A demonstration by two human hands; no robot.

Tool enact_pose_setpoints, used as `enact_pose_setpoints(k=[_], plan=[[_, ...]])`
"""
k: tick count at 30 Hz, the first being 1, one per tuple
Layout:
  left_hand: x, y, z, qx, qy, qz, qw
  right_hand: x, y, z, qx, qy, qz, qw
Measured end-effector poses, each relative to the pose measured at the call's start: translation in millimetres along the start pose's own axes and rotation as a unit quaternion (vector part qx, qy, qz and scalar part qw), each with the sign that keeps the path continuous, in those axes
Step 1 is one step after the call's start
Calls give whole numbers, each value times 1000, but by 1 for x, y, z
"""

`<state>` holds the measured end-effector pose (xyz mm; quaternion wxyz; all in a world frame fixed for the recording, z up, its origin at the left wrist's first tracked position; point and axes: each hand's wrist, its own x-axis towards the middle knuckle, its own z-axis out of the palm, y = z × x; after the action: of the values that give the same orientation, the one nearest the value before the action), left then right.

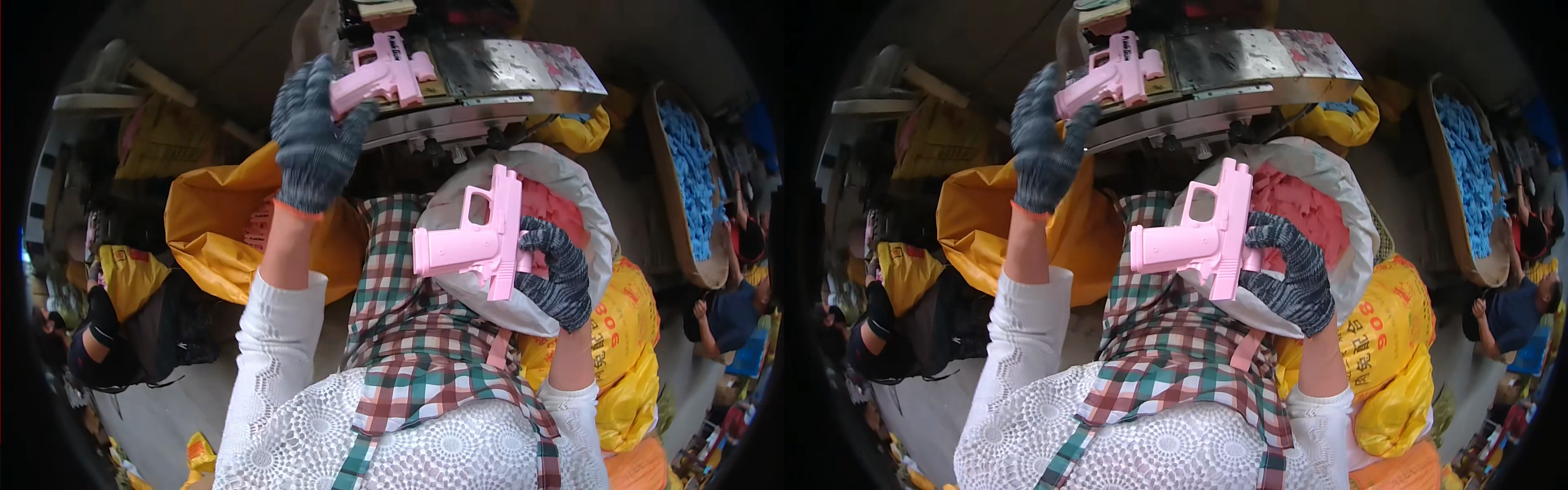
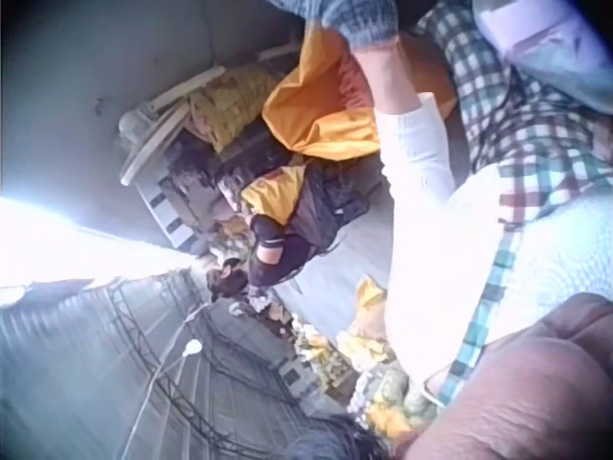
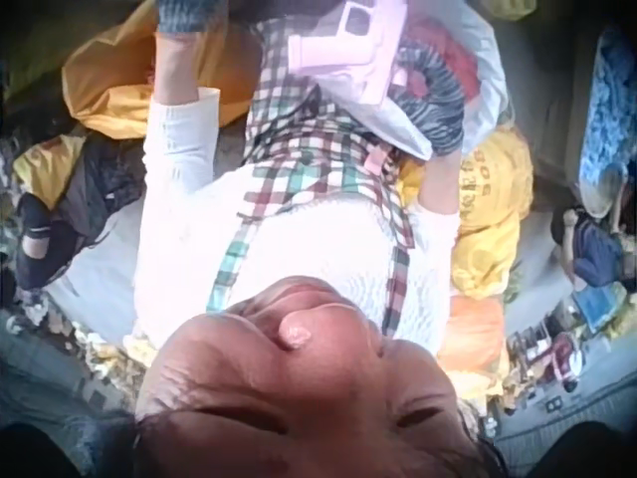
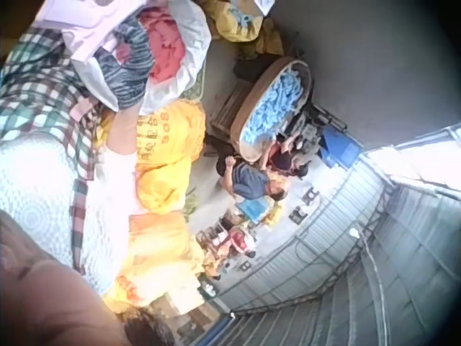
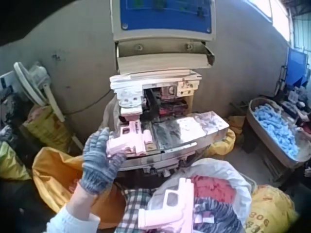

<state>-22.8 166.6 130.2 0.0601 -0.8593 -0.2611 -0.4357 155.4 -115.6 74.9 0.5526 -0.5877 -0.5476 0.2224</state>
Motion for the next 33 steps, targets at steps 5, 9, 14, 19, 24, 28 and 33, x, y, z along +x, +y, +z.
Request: enact_pose_setpoints(k=[5,9,14,19,24,28,33], plan=[[39,3,-5,130,-274,-42,952,8,1,-3,11,17,0,1000],[19,0,-3,171,-231,-9,958,48,-14,-6,19,52,20,998],[-59,-38,-35,201,-81,-50,975,141,-1,-1,-33,-56,-144,988],[-105,-99,-87,367,-103,-108,918,231,25,20,-243,-92,-231,937],[-118,-95,-78,323,-191,-145,916,228,17,9,-269,-124,-237,925],[-129,-65,-71,70,-196,-136,969,158,-1,-18,-35,-78,-20,996],[-116,-14,-47,-179,-294,-63,937,93,137,-28,-253,-359,246,864]])
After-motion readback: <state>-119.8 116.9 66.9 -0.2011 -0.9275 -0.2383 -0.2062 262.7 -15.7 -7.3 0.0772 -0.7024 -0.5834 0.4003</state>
